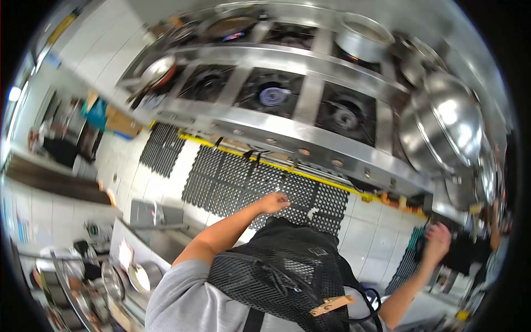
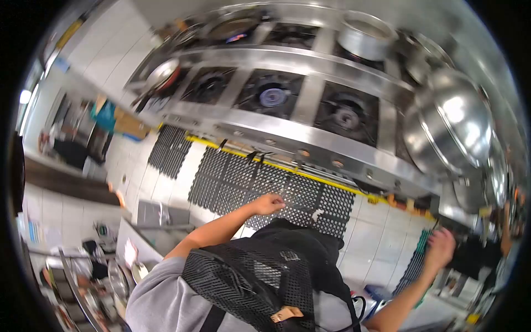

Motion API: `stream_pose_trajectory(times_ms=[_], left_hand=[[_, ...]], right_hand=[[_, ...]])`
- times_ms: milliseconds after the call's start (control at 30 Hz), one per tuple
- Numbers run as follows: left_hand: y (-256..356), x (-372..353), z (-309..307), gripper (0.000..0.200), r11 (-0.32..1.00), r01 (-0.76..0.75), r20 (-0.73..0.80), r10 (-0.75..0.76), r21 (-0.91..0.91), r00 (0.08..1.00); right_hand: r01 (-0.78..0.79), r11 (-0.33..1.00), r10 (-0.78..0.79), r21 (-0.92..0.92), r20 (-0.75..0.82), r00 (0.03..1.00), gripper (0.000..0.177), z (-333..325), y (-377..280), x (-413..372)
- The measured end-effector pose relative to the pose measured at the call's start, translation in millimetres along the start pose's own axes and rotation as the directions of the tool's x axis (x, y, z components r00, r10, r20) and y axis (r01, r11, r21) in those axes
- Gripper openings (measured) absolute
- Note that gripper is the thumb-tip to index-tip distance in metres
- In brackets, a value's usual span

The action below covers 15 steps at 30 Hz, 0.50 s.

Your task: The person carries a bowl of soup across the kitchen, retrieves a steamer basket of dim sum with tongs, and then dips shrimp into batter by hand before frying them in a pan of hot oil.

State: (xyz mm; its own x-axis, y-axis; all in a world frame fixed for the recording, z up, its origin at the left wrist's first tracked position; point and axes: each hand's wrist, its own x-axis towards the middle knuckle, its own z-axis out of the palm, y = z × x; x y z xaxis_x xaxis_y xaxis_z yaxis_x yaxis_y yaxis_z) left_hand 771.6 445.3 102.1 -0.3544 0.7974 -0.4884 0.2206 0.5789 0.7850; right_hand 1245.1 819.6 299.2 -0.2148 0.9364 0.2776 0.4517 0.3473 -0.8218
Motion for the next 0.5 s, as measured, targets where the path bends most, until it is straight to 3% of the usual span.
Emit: stream_pose_trajectory(times_ms=[33,67,100,167,233,267,300,333,367,400,433,500], left_hand=[[-18,-20,-10,0.04,0.999,0.008,-0.053,-0.01,-0.04,0.999],[-35,-41,-23,0.033,0.997,0.033,-0.192,-0.047,-0.076,0.98],[-52,-62,-34,0.026,0.992,0.058,-0.324,-0.093,-0.115,0.942],[-84,-97,-51,0.026,0.97,0.026,-0.492,-0.145,-0.241,0.859],[-119,-131,-49,0.024,0.945,-0.005,-0.699,-0.239,-0.327,0.674],[-113,-155,-49,0.022,0.817,-0.139,-0.691,-0.367,-0.559,0.623],[-111,-180,-49,0.021,0.803,-0.126,-0.724,-0.442,-0.583,0.529],[-110,-199,-42,0.022,0.739,-0.224,-0.743,-0.507,-0.636,0.436],[-103,-220,-37,0.022,0.623,-0.305,-0.692,-0.617,-0.72,0.373],[-117,-228,-24,0.019,0.627,-0.356,-0.719,-0.637,-0.692,0.276],[-126,-238,-12,0.019,0.579,-0.407,-0.694,-0.681,-0.706,0.235],[-105,-263,0,0.021,0.529,-0.405,-0.616,-0.779,-0.746,0.116]], right_hand=[[-0.002,0.996,-0.023,0.087,0.282,0.959,0.024,74,-28,5],[0.096,0.995,-0.07,-0.034,0.457,0.887,0.025,144,-61,-3],[0.155,0.985,-0.067,-0.079,0.647,0.76,0.031,202,-96,-14],[0.229,0.971,-0.161,0.071,0.9,0.405,0.037,287,-151,-40],[0.344,0.932,-0.184,0.112,0.966,0.184,0.041,353,-196,-62],[0.395,0.909,-0.189,0.133,0.976,0.106,0.04,379,-213,-73],[0.416,0.892,-0.212,0.18,0.977,0.032,0.039,400,-233,-84],[0.423,0.877,-0.241,0.228,0.97,-0.025,0.038,425,-239,-93],[0.422,0.864,-0.268,0.274,0.961,-0.075,0.038,448,-244,-99],[0.435,0.854,-0.245,0.283,0.959,-0.143,0.038,469,-250,-105],[0.448,0.848,-0.219,0.283,0.957,-0.19,0.038,486,-255,-108],[0.447,0.848,-0.164,0.285,0.943,-0.289,0.038,515,-263,-113]])
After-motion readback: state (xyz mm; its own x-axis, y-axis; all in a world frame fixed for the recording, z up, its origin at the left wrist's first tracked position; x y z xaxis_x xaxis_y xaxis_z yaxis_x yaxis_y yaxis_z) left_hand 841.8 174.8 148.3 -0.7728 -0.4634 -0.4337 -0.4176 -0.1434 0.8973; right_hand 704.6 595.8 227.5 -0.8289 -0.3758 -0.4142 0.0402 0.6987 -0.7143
